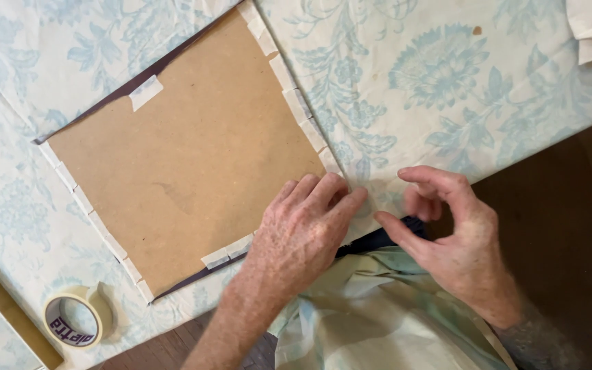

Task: Applying small strips of masking tape to the edges of a cardboard board for framing.

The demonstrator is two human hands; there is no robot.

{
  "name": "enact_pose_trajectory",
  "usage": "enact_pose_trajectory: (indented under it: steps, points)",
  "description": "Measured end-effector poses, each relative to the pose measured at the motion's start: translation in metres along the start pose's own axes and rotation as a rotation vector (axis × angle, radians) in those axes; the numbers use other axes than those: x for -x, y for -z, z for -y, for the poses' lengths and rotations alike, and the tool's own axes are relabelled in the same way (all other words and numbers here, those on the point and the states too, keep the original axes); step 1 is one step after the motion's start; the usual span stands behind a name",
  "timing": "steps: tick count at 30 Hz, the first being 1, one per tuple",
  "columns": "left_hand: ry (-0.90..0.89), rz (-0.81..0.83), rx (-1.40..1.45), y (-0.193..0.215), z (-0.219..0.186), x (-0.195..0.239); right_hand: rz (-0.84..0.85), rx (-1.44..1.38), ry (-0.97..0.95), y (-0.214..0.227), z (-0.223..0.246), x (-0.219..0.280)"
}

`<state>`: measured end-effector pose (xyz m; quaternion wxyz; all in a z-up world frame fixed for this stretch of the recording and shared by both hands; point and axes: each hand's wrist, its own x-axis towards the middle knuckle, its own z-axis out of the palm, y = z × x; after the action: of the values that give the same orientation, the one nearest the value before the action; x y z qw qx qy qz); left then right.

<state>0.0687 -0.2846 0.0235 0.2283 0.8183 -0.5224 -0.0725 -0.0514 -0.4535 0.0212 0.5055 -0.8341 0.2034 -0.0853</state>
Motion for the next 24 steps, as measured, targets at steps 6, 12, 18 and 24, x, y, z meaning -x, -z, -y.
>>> enact_pose_trajectory:
  steps: [6, 12, 18, 24]
  points:
    - [-0.157, 0.212, -0.086, 0.011, 0.012, -0.019, 0.044, -0.042, 0.047, 0.014, 0.002, -0.006]
    - [-0.243, 0.363, -0.155, 0.012, 0.019, -0.031, 0.07, 0.067, 0.052, 0.01, 0.002, -0.002]
    - [-0.298, 0.311, -0.207, 0.008, 0.023, -0.029, 0.062, 0.045, 0.11, 0.005, -0.002, -0.004]
    - [-0.272, 0.233, -0.137, 0.008, 0.024, -0.028, 0.028, 0.182, 0.257, -0.009, -0.001, -0.006]
